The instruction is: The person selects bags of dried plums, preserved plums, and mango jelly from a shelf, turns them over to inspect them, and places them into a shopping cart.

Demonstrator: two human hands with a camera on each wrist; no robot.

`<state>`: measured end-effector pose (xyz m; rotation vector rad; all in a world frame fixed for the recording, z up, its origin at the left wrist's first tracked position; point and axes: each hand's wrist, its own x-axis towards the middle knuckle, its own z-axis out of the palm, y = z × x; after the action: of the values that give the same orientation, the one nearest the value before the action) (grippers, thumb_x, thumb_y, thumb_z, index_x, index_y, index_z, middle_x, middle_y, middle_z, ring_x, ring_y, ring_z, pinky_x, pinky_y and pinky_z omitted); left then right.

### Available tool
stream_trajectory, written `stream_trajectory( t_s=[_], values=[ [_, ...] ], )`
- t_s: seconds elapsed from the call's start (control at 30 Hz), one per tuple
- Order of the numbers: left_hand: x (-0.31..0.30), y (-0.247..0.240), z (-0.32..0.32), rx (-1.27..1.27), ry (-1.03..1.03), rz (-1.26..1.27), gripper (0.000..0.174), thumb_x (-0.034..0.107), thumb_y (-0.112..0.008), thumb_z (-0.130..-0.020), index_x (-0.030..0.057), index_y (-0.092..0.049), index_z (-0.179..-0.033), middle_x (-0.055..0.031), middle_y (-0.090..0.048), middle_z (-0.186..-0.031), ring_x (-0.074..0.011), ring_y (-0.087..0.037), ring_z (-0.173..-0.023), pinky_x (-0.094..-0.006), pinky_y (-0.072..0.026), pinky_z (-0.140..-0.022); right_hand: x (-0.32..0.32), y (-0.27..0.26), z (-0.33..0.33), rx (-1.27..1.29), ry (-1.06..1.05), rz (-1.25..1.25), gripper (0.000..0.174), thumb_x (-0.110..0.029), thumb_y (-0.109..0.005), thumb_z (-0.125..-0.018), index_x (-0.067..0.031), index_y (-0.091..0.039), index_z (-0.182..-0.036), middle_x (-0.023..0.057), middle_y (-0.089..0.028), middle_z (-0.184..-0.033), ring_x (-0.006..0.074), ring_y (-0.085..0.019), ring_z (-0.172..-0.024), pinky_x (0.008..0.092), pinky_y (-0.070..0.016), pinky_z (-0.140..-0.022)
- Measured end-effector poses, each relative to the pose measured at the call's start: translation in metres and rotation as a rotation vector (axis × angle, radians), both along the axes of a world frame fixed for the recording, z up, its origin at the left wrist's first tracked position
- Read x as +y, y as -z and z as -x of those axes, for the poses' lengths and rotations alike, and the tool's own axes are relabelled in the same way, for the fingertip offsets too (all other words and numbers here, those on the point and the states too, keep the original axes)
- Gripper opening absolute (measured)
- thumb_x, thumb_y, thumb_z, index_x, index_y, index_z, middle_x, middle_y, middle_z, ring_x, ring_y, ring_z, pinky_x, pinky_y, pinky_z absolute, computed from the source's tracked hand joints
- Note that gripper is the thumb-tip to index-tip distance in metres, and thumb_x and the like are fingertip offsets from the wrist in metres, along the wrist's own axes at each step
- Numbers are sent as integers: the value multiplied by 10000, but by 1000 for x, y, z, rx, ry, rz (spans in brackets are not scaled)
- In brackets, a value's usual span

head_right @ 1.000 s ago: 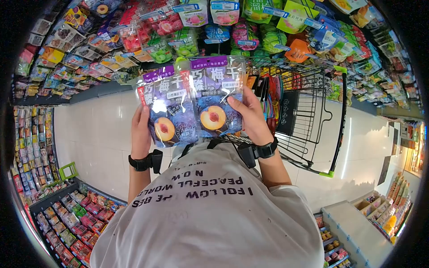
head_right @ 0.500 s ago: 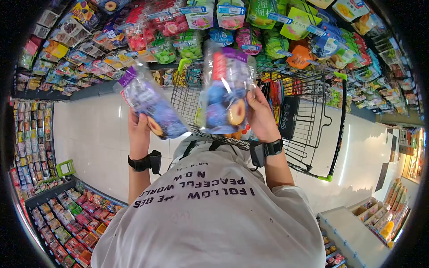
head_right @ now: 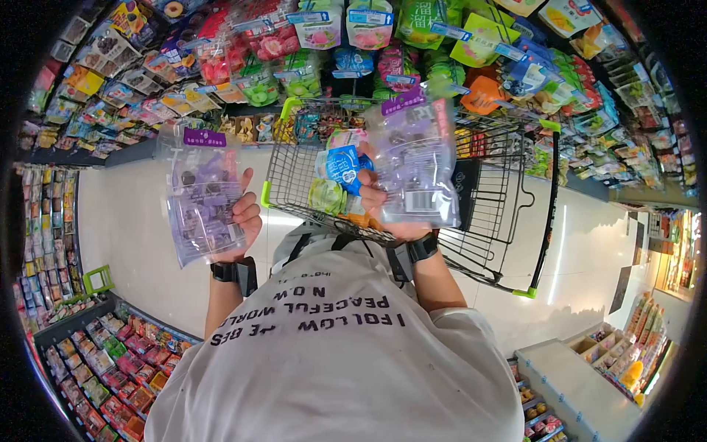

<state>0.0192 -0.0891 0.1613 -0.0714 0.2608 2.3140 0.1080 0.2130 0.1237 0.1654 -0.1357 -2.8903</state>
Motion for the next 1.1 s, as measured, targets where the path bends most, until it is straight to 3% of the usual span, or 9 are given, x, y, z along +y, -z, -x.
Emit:
stream_trajectory(
  t_s=[0.13,0.2,0.43,0.5,0.6,0.67,0.7,0.77,1.1],
  values=[
    [1,4,3,-66,57,-132,689,409,-533,-895,2,-316,-1407,-68,-457,-798,-143,-482,-648,-262,-408,-598,0,-13,2,115,-55,75,656,-352,-439,-909,-34,-258,-1453,155,-513,-988,154,-432,-676,249,-355,-626],
    [2,2,4,-73,72,-164,673,390,-529,-899,-1,-319,-1404,-74,-458,-808,-143,-493,-651,-261,-413,-601,-1,-25,4,105,-70,-133,569,-209,-394,-954,-50,-228,-1474,107,-445,-910,135,-446,-617,224,-379,-583],
    [-1,10,7,-187,50,-184,511,264,-456,-974,9,-347,-1403,-66,-468,-812,-128,-529,-672,-264,-437,-602,-5,-17,10,225,-103,28,666,-349,-459,-911,-29,-252,-1458,166,-522,-992,172,-439,-684,266,-380,-657],
    [-5,23,7,-231,14,-146,496,259,-442,-983,13,-347,-1404,-58,-469,-813,-122,-527,-688,-265,-437,-604,-7,-26,10,21,6,-16,643,-348,-486,-909,-24,-300,-1433,132,-538,-1007,176,-470,-716,278,-390,-659],
    [-11,33,10,-129,11,21,490,337,-462,-977,29,-410,-1355,-62,-558,-934,-162,-573,-784,-291,-497,-698,-3,17,10,105,157,-340,605,-366,-520,-918,-30,-361,-1395,79,-547,-1006,166,-504,-762,291,-412,-669],
    [-1,13,8,-49,-192,646,489,394,-454,-987,44,-440,-1329,-88,-607,-1092,-206,-618,-948,-356,-525,-819,3,15,5,-31,100,-416,568,-405,-526,-944,-57,-398,-1375,47,-574,-1072,155,-571,-879,315,-470,-751],
    [-4,14,8,11,-171,710,482,418,-440,-992,56,-458,-1309,-113,-600,-1197,-239,-601,-1080,-401,-506,-918,-3,-9,10,-165,94,-448,551,-429,-507,-954,-65,-416,-1358,54,-579,-1112,161,-582,-939,327,-481,-809],
    [-5,16,6,83,-192,759,467,418,-422,-998,66,-465,-1302,-97,-597,-1202,-232,-597,-1076,-397,-497,-922,9,22,11,-143,22,-470,490,-456,-479,-967,-86,-481,-1288,70,-597,-1185,178,-597,-1057,350,-489,-920],
    [4,-2,5,278,-219,857,400,318,-531,-972,13,-508,-1230,-98,-616,-1168,-188,-617,-1046,-343,-512,-897,-11,-18,18,-119,132,-880,361,-324,-492,-991,-54,-524,-1228,36,-638,-1103,132,-621,-971,296,-508,-867]
  ],
)
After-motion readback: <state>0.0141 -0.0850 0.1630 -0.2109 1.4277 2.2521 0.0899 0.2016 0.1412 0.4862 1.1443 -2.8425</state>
